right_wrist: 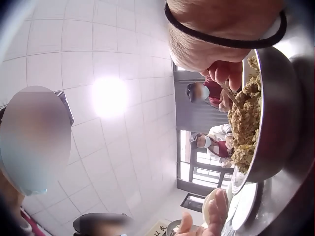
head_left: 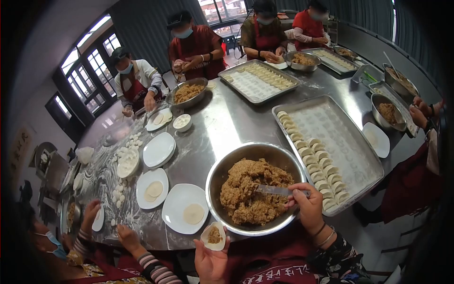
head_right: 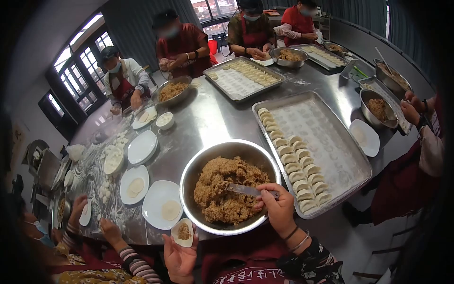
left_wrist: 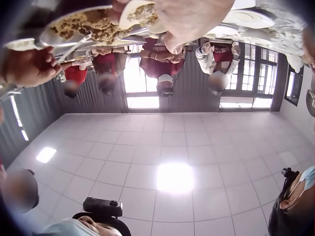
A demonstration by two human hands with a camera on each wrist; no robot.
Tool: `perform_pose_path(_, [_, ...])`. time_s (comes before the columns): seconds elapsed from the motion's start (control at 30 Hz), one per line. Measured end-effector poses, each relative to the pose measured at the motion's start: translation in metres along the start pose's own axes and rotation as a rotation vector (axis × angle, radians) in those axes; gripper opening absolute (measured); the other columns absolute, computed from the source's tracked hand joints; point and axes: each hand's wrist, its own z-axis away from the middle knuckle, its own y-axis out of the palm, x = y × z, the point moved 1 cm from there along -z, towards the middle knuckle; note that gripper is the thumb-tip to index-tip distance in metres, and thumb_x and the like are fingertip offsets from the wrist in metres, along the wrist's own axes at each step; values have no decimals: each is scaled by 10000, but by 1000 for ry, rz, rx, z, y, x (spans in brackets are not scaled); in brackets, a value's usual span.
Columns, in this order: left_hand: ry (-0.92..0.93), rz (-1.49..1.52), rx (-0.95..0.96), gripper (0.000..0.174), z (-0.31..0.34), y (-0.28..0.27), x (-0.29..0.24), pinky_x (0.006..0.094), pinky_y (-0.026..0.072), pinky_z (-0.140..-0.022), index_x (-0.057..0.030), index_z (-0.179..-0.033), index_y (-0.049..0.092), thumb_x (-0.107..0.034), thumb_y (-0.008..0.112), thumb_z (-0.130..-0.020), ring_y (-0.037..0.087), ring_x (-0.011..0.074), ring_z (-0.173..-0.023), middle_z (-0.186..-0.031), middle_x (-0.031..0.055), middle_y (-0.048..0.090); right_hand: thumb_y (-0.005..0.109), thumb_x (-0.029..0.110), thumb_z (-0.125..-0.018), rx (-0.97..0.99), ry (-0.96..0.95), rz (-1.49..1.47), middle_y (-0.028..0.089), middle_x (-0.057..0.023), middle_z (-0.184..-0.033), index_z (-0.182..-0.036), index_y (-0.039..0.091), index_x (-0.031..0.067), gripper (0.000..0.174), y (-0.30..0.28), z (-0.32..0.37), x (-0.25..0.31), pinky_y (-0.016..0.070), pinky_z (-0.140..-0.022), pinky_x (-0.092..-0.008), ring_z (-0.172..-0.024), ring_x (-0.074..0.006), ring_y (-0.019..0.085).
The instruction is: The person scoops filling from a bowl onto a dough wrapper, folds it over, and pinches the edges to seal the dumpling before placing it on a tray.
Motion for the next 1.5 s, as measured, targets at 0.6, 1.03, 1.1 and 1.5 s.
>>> perform_pose_path(0.6, [-6, 37, 29, 559, 6, -2, -2, 489, 416, -953, -20, -1298, 388, -436, 430, -927, 410, 353, -1235, -1309, 171, 452, 496, 100, -917, -61, 33, -183, 589, -113, -792, -989, 563, -47, 177, 15, -8, -6, 569, -614, -313, -642, -136, 597])
perform_pose_path(1.03, [16, -78, 123, 634, -3, 33, 2, 473, 407, -973, -1, -1330, 321, -453, 458, -908, 431, 337, -1220, -1305, 191, 443, 467, 77, -915, -19, 29, -369, 583, -124, -771, -1009, 540, -51, 174, 19, 0, 12, 569, -604, -354, -591, -179, 592])
perform_pose_path(1.1, [32, -79, 112, 633, -3, 37, 0, 472, 409, -971, 0, -1329, 323, -452, 459, -907, 430, 342, -1220, -1306, 193, 442, 472, 78, -915, -36, -3, -296, 583, -122, -772, -1006, 543, -51, 174, 18, 3, 16, 569, -607, -350, -590, -175, 593])
perform_pose_path(1.5, [11, -42, 64, 590, -1, 18, -1, 483, 410, -962, -8, -1314, 342, -432, 451, -918, 422, 342, -1227, -1306, 184, 447, 505, 92, -904, -70, 52, -160, 587, -103, -727, -967, 547, -26, 140, 12, -8, -5, 565, -558, -339, -568, -158, 592])
